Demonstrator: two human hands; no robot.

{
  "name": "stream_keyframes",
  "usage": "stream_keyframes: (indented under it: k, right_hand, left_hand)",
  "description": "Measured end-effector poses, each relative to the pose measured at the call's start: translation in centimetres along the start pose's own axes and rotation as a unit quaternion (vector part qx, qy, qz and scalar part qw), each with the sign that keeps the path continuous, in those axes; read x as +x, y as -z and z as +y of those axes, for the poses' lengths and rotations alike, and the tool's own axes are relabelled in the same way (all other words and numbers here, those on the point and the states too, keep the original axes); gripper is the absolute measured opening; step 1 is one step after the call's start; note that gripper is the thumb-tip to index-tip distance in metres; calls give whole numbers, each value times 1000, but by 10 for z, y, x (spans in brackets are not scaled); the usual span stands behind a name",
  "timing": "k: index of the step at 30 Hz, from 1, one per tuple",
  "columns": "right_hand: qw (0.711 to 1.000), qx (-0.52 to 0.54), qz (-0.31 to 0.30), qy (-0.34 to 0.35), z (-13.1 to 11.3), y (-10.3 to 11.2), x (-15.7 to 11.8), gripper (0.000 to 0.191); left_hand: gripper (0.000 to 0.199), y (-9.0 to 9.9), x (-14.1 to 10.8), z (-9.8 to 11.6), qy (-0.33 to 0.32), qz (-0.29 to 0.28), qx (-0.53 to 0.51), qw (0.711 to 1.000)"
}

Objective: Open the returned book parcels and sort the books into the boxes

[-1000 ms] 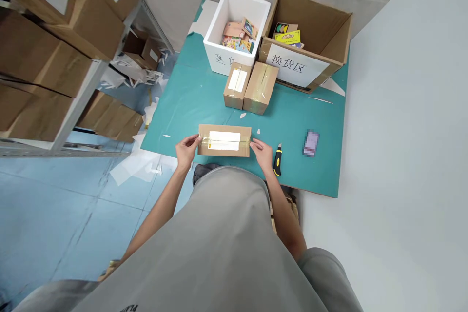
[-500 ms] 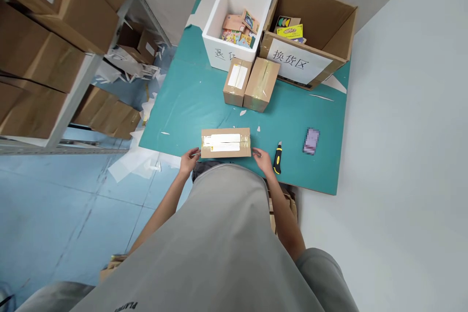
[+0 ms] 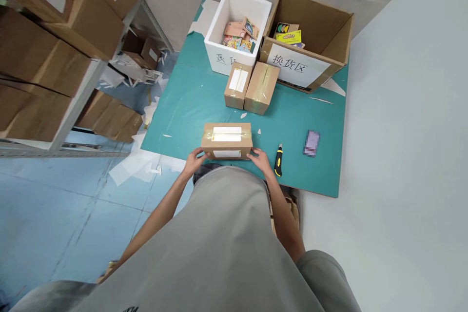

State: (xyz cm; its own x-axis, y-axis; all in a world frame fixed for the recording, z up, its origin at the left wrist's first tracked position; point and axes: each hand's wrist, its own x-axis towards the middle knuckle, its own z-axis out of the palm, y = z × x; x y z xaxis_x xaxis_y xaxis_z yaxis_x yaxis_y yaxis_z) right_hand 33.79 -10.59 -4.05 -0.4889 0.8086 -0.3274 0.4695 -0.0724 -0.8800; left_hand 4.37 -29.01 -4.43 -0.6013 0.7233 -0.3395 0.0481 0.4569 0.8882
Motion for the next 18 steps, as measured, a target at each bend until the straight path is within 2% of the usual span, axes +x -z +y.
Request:
stream_keyframes:
  k: [4, 7, 11, 15, 18]
  right_hand:
    - [999, 5, 40, 14, -15, 3, 7, 48]
    - [999, -15, 36, 8, -18, 2, 10, 50]
    - [999, -5, -2, -31, -4, 1, 3, 48]
    - [997, -13, -28, -64, 14, 4, -11, 38]
    - [997, -15, -42, -69, 20, 1, -19, 28]
  left_hand:
    - [45, 6, 12, 16, -10, 4, -20, 1000]
    - [47, 5, 18, 17, 14, 2, -15, 1000]
    - [49, 1, 12, 1, 67, -22, -44, 997]
    - [48, 0, -6, -21, 114, -2, -49, 992]
    - [40, 1, -18, -31, 127, 3, -29, 991]
